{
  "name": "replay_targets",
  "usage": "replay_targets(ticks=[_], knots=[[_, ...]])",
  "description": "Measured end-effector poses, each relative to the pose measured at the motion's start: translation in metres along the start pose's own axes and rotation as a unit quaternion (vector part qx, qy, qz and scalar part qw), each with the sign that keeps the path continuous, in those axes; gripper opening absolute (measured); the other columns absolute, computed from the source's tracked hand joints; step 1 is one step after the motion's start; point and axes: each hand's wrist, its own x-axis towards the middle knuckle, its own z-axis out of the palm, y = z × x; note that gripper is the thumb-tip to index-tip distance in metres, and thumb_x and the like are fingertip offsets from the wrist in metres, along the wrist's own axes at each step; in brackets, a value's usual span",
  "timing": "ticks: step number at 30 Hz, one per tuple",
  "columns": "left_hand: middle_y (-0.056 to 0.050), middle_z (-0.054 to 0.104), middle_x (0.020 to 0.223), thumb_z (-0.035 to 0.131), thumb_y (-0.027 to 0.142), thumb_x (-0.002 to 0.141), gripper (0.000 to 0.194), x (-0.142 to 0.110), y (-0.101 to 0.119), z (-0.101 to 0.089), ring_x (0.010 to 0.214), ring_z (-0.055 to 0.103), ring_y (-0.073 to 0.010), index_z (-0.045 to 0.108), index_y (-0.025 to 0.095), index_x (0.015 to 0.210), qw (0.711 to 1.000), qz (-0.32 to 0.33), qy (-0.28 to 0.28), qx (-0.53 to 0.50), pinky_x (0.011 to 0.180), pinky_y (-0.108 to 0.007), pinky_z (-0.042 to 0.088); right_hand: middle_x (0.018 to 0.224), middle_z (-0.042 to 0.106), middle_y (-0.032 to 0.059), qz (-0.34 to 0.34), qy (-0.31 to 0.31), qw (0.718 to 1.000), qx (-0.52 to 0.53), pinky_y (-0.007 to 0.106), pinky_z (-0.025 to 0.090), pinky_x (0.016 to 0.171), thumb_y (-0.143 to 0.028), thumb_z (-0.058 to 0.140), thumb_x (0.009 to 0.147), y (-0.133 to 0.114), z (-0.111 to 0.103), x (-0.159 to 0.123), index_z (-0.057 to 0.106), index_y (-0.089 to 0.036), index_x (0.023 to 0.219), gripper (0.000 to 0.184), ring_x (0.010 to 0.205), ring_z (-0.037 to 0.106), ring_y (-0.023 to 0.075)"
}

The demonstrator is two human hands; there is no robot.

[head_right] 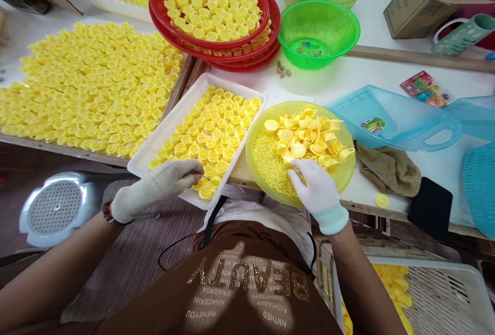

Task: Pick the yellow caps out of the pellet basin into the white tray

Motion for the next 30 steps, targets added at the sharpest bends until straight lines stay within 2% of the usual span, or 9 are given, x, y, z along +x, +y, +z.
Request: replay_targets(ticks=[5,10,14,18,24,30], knots=[[-0.003,0.066,0.081,0.050,0.033,0.090,0.022,0.010,0.006,0.009,0.074,0.058,-0.0166,0.065,0.018,0.084,0.999,0.036,-0.021,-0.009,0.068,-0.029,0.040,0.106,0.073,0.0114,0.006,-0.003,1.000,0.003,0.042,0.053,0.090,-0.030,0.053,0.095,0.001,0.000,-0.001,0.066,-0.018,0.109,0.022,0.099,0.068,0.0272],[-0.001,0.061,0.069,0.049,0.030,0.089,0.023,0.016,0.010,0.016,0.064,0.051,-0.0148,0.060,0.019,0.072,0.999,0.023,0.015,0.045,0.060,-0.029,0.030,0.105,0.072,0.0109,0.004,-0.008,1.000,0.004,0.041,0.054,0.091,-0.030,0.053,0.095,0.004,0.000,-0.003,0.066,-0.019,0.108,0.021,0.099,0.068,0.0267],[-0.001,0.057,0.065,0.046,0.029,0.089,0.025,0.017,0.013,0.009,0.061,0.048,-0.0143,0.056,0.019,0.069,0.996,0.018,0.044,0.071,0.059,-0.030,0.026,0.105,0.073,0.0108,-0.001,-0.011,1.000,0.000,0.041,0.053,0.092,-0.029,0.053,0.095,0.005,0.001,-0.003,0.066,-0.019,0.108,0.021,0.100,0.068,0.0267],[-0.001,0.056,0.065,0.046,0.028,0.088,0.024,0.019,0.015,0.001,0.060,0.046,-0.0132,0.054,0.018,0.067,0.998,0.007,0.027,0.061,0.059,-0.029,0.027,0.108,0.072,0.0110,0.000,-0.015,1.000,0.001,0.041,0.053,0.093,-0.029,0.053,0.095,0.004,0.003,-0.002,0.065,-0.019,0.109,0.021,0.103,0.068,0.0269],[-0.001,0.055,0.064,0.046,0.029,0.088,0.026,0.023,0.011,0.003,0.058,0.043,-0.0125,0.054,0.018,0.066,0.999,0.011,-0.004,0.031,0.059,-0.029,0.027,0.105,0.073,0.0108,0.001,-0.018,1.000,-0.005,0.040,0.054,0.090,-0.030,0.053,0.095,0.005,0.002,-0.001,0.066,-0.018,0.108,0.021,0.100,0.068,0.0267],[-0.002,0.061,0.070,0.043,0.033,0.091,0.029,0.022,0.000,0.003,0.066,0.051,-0.0143,0.058,0.018,0.072,1.000,0.020,-0.008,-0.014,0.064,-0.029,0.033,0.106,0.073,0.0111,0.001,-0.013,1.000,-0.004,0.041,0.054,0.091,-0.030,0.052,0.095,0.005,0.002,-0.002,0.066,-0.019,0.108,0.022,0.101,0.069,0.0270]])
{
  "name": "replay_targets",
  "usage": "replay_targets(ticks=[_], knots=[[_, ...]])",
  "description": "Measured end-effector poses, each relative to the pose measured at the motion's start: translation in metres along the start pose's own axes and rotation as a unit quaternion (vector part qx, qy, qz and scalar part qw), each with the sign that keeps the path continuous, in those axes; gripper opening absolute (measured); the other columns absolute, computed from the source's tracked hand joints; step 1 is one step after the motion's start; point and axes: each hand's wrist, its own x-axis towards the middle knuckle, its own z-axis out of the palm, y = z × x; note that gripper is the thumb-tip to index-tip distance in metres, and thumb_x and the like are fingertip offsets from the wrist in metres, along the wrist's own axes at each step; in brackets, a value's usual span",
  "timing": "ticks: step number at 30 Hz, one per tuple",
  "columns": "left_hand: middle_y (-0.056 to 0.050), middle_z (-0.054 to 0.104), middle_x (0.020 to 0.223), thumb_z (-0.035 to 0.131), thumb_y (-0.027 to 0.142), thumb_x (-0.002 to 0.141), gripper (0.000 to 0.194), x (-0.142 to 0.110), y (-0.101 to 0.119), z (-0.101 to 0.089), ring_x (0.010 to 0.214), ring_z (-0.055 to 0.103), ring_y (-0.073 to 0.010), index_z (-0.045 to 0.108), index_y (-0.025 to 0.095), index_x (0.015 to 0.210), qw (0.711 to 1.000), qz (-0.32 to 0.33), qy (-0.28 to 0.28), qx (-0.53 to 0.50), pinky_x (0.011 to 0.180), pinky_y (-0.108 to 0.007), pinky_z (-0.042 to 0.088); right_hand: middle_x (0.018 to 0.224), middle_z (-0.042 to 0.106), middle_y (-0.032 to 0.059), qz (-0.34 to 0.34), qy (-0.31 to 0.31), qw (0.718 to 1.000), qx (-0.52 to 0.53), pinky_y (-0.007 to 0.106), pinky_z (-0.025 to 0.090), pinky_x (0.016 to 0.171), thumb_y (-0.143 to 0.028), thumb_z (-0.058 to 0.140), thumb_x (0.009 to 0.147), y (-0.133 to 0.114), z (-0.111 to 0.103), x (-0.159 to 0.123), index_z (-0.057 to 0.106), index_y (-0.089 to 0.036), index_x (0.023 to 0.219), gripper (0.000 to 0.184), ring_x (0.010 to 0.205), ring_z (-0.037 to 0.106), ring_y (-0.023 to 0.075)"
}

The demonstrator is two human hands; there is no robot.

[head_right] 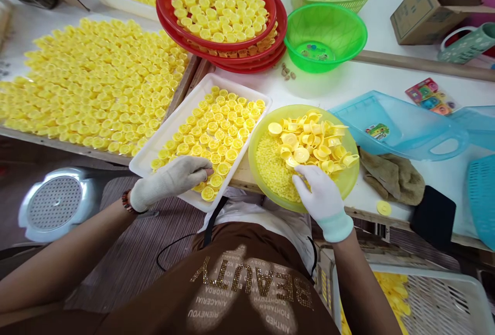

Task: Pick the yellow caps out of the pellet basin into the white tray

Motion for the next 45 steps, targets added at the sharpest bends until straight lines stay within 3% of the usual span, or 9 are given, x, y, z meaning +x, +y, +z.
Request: replay_targets(ticks=[5,10,15,20,24,29,32,35,45], knots=[[-0.001,0.061,0.070,0.047,0.035,0.092,0.029,0.000,0.000,-0.011,0.065,0.052,-0.0139,0.058,0.018,0.073,0.998,0.001,0.055,0.010,0.062,-0.029,0.034,0.105,0.074,0.0113,0.035,-0.005,0.999,-0.010,0.041,0.054,0.089,-0.031,0.051,0.095,0.002,-0.005,-0.001,0.068,-0.019,0.106,0.023,0.099,0.069,0.0272],[-0.004,0.068,0.084,0.050,0.030,0.093,0.021,0.029,0.033,-0.023,0.076,0.059,-0.0157,0.065,0.017,0.088,0.984,0.102,0.148,-0.002,0.071,-0.030,0.042,0.103,0.075,0.0104,0.083,-0.047,0.995,-0.033,0.039,0.054,0.086,-0.030,0.050,0.095,0.010,-0.019,0.001,0.070,-0.019,0.097,0.023,0.096,0.070,0.0261],[-0.007,0.069,0.099,0.052,0.025,0.092,0.018,0.092,0.088,-0.002,0.089,0.062,-0.0184,0.067,0.018,0.098,0.961,0.225,0.153,0.035,0.079,-0.031,0.046,0.100,0.075,0.0088,0.102,-0.082,0.991,-0.025,0.035,0.052,0.087,-0.028,0.048,0.096,0.012,-0.020,0.000,0.069,-0.019,0.097,0.022,0.094,0.069,0.0234],[-0.008,0.066,0.095,0.049,0.029,0.095,0.020,0.128,0.121,0.020,0.083,0.061,-0.0194,0.064,0.016,0.096,0.942,0.264,0.141,0.155,0.071,-0.032,0.045,0.104,0.073,0.0086,0.099,-0.079,0.992,0.004,0.036,0.050,0.091,-0.027,0.049,0.097,0.013,-0.016,-0.008,0.067,-0.019,0.103,0.021,0.100,0.068,0.0236],[-0.006,0.067,0.089,0.047,0.025,0.094,0.019,0.115,0.122,0.012,0.078,0.061,-0.0181,0.063,0.017,0.088,0.951,0.223,0.145,0.157,0.066,-0.031,0.041,0.106,0.073,0.0086,0.092,-0.064,0.994,0.015,0.036,0.051,0.089,-0.029,0.049,0.098,0.019,-0.017,-0.012,0.067,-0.019,0.103,0.021,0.099,0.068,0.0234],[-0.005,0.066,0.083,0.053,0.029,0.092,0.021,0.095,0.110,0.001,0.076,0.060,-0.0188,0.064,0.018,0.079,0.970,0.169,0.072,0.159,0.064,-0.031,0.040,0.101,0.071,0.0104,0.099,-0.127,0.985,-0.064,0.038,0.051,0.086,-0.030,0.050,0.096,0.010,-0.023,-0.003,0.066,-0.018,0.102,0.020,0.098,0.067,0.0261],[-0.008,0.067,0.094,0.056,0.047,0.093,0.032,0.093,0.103,0.000,0.083,0.062,-0.0225,0.066,0.017,0.093,0.962,0.196,0.076,0.176,0.072,-0.034,0.044,0.099,0.069,0.0129,0.113,-0.195,0.967,-0.122,0.038,0.051,0.079,-0.041,0.059,0.091,-0.007,-0.023,0.008,0.065,-0.017,0.102,0.026,0.093,0.067,0.0286],[-0.010,0.067,0.103,0.063,0.044,0.089,0.033,0.095,0.100,0.002,0.091,0.064,-0.0259,0.064,0.017,0.107,0.951,0.229,0.059,0.199,0.080,-0.038,0.046,0.102,0.067,0.0148,0.139,-0.219,0.954,-0.152,0.036,0.050,0.072,-0.047,0.063,0.086,-0.025,-0.017,0.021,0.062,-0.017,0.104,0.036,0.086,0.067,0.0282],[-0.006,0.069,0.097,0.056,0.021,0.084,0.014,0.095,0.108,0.014,0.087,0.064,-0.0216,0.058,0.019,0.098,0.968,0.221,0.089,0.081,0.079,-0.034,0.049,0.097,0.071,0.0090,0.072,-0.166,0.983,0.031,0.037,0.049,0.087,-0.014,0.055,0.082,-0.002,-0.003,0.034,0.067,-0.017,0.098,0.020,0.092,0.064,0.0234]])
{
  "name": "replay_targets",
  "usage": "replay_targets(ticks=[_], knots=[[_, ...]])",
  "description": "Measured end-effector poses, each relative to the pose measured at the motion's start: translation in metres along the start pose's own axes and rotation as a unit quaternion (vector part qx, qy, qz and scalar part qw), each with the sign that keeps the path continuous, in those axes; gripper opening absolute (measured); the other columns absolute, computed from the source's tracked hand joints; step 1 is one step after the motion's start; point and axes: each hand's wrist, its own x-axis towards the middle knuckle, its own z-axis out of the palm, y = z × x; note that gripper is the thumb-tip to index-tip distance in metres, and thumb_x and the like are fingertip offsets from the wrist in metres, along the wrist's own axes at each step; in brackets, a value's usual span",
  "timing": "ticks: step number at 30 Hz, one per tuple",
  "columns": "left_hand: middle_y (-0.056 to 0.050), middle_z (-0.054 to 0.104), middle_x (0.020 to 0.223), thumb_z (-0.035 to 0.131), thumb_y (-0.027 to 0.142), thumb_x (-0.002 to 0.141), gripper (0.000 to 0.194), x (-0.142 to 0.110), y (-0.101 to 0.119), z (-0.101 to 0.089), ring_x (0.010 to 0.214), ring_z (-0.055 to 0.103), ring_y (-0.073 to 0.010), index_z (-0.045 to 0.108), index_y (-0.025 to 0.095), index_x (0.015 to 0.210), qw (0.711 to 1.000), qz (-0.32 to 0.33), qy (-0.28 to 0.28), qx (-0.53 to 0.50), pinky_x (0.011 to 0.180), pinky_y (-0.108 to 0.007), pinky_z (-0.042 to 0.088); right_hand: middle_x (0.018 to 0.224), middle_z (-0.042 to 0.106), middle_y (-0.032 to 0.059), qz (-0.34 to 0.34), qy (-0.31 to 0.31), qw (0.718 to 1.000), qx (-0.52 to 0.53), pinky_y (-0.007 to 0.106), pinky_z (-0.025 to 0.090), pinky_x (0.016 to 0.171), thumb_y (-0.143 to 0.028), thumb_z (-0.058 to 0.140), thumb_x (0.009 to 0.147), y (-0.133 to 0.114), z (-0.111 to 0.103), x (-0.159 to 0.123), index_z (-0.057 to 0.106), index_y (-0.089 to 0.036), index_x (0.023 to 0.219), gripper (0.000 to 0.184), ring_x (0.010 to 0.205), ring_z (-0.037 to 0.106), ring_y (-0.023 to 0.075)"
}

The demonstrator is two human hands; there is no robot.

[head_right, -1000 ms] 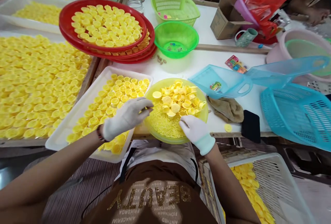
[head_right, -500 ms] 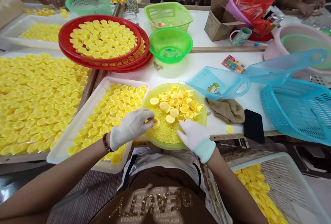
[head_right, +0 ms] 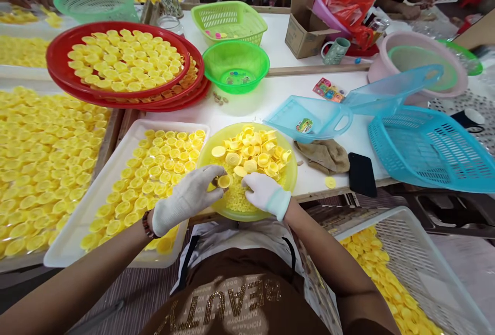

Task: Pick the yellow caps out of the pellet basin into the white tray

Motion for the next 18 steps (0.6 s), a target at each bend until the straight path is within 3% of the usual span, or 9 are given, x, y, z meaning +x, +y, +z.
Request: replay_targets(ticks=[6,10,15,18], knots=[[-0.007,0.069,0.095,0.056,0.024,0.085,0.010,0.004,0.011,0.014,0.087,0.063,-0.0215,0.059,0.019,0.094,0.999,-0.021,-0.004,-0.033,0.080,-0.035,0.049,0.097,0.070,0.0072,-0.085,0.119,0.986,0.081,0.038,0.051,0.088,-0.015,0.051,0.089,-0.014,-0.017,-0.008,0.066,-0.019,0.097,0.017,0.094,0.064,0.0218],[-0.008,0.070,0.100,0.058,0.026,0.085,0.015,0.005,0.014,0.024,0.092,0.064,-0.0235,0.061,0.020,0.099,0.999,-0.043,0.014,-0.025,0.083,-0.037,0.050,0.109,0.069,0.0086,-0.123,0.156,0.975,0.100,0.040,0.050,0.096,-0.018,0.053,0.093,-0.024,-0.022,-0.008,0.063,-0.021,0.112,0.022,0.106,0.063,0.0230],[-0.008,0.070,0.105,0.062,0.030,0.087,0.022,0.002,0.012,0.021,0.098,0.065,-0.0245,0.061,0.020,0.106,0.996,-0.022,0.037,-0.072,0.088,-0.039,0.051,0.107,0.070,0.0081,-0.081,0.178,0.976,0.093,0.040,0.052,0.093,-0.016,0.053,0.093,-0.010,-0.022,-0.015,0.064,-0.022,0.111,0.022,0.102,0.065,0.0233],[-0.008,0.069,0.106,0.062,0.033,0.089,0.022,0.000,0.008,0.018,0.098,0.065,-0.0241,0.061,0.019,0.107,0.994,-0.005,0.042,-0.097,0.090,-0.040,0.051,0.102,0.071,0.0071,-0.053,0.153,0.984,0.073,0.038,0.052,0.091,-0.016,0.051,0.093,0.000,-0.018,-0.021,0.066,-0.022,0.104,0.019,0.098,0.066,0.0225]])
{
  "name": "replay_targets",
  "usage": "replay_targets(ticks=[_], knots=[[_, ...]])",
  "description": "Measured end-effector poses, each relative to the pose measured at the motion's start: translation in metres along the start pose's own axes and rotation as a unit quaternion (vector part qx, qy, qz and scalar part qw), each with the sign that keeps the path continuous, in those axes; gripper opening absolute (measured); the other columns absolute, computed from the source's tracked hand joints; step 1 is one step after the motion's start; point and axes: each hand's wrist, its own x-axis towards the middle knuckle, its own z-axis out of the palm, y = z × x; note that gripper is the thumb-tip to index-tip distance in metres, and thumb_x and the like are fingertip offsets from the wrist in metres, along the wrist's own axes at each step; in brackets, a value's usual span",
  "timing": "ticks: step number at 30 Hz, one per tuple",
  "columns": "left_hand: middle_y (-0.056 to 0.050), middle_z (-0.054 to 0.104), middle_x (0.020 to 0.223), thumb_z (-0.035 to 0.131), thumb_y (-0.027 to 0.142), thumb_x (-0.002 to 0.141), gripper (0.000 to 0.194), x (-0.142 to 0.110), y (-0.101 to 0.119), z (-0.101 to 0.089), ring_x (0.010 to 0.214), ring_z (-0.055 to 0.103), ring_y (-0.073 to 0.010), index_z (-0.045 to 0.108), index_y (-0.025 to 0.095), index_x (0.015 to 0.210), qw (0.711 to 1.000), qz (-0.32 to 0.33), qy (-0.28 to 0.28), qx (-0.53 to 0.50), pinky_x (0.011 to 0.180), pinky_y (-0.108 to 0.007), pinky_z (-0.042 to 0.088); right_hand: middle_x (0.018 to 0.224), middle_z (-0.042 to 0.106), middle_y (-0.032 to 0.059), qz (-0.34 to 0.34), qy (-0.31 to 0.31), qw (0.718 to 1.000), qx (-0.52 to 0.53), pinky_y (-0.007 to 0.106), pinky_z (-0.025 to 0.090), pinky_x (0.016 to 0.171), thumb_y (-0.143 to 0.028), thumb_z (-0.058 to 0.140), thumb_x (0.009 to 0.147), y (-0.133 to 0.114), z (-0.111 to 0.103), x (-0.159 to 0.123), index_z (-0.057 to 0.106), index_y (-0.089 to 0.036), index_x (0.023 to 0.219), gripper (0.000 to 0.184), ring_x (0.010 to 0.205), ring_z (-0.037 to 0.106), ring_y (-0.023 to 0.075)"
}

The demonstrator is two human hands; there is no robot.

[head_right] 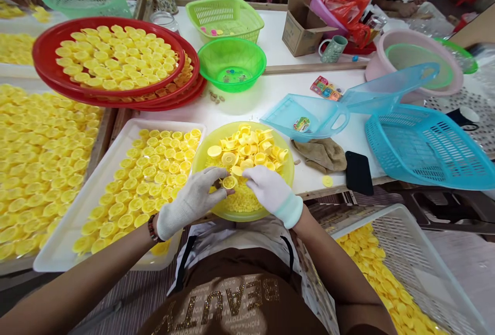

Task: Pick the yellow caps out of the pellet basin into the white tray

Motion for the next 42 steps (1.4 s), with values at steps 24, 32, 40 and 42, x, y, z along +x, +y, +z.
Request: replay_targets(ticks=[24,32,40,42], knots=[[-0.006,0.073,0.100,0.065,0.032,0.087,0.027,0.007,-0.071,-0.060,0.089,0.069,-0.0201,0.063,0.018,0.110,0.977,-0.028,0.201,0.060,0.084,-0.033,0.054,0.109,0.069,0.0097,0.014,0.006,0.999,-0.035,0.041,0.052,0.095,-0.020,0.050,0.095,0.015,0.024,-0.016,0.064,-0.019,0.107,0.018,0.105,0.065,0.0245],[-0.011,0.069,0.101,0.064,0.028,0.081,0.024,0.064,-0.153,-0.083,0.094,0.064,-0.0252,0.069,0.016,0.102,0.970,-0.132,0.133,0.157,0.089,-0.037,0.050,0.113,0.070,0.0113,-0.017,0.028,0.996,-0.086,0.043,0.055,0.094,-0.021,0.048,0.098,0.017,0.039,-0.021,0.063,-0.019,0.112,0.021,0.107,0.066,0.0254],[-0.012,0.071,0.102,0.062,0.020,0.075,0.036,0.080,-0.168,-0.066,0.090,0.066,-0.0238,0.067,0.013,0.109,0.974,-0.142,0.114,0.134,0.087,-0.034,0.052,0.110,0.071,0.0097,-0.022,0.031,0.995,-0.095,0.040,0.056,0.093,-0.020,0.048,0.098,0.015,0.039,-0.019,0.064,-0.020,0.109,0.019,0.103,0.067,0.0237],[-0.011,0.072,0.102,0.062,0.021,0.075,0.036,0.078,-0.170,-0.067,0.090,0.066,-0.0232,0.066,0.013,0.109,0.975,-0.138,0.116,0.129,0.086,-0.033,0.052,0.109,0.071,0.0097,-0.024,0.033,0.995,-0.095,0.040,0.056,0.092,-0.020,0.049,0.098,0.015,0.039,-0.018,0.064,-0.020,0.109,0.019,0.102,0.068,0.0237]])
